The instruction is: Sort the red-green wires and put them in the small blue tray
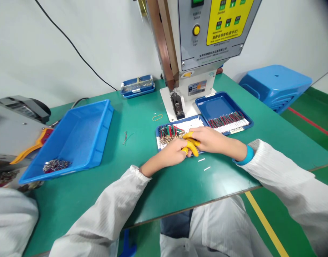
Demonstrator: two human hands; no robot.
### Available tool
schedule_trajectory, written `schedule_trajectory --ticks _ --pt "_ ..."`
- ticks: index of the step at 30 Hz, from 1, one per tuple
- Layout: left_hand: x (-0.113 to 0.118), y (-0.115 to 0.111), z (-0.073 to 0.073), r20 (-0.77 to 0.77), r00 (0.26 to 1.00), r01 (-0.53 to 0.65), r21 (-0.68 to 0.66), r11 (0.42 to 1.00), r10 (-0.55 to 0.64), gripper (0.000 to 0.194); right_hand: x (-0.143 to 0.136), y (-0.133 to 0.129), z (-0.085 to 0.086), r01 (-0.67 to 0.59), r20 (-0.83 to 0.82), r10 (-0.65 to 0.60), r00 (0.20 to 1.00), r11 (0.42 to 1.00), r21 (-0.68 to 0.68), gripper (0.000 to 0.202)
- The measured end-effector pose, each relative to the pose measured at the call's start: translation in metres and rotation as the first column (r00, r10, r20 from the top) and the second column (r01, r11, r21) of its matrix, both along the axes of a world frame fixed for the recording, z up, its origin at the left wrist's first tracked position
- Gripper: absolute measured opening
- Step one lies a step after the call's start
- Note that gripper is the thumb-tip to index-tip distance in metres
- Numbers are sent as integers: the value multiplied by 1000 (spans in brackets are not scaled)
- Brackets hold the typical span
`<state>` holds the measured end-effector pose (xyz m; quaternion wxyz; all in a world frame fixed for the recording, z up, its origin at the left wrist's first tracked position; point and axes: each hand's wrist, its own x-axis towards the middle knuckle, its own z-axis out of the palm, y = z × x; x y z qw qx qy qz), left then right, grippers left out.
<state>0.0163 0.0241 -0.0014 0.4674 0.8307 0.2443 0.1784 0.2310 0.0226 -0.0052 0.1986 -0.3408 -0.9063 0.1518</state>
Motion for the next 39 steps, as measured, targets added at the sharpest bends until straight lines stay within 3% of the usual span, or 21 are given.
schedule_trajectory --ticks 39 --pt "0 0 -2 15 1000 -18 4 1000 18 41 -1 -1 2 2 -1 -2 1000 999 -40 30"
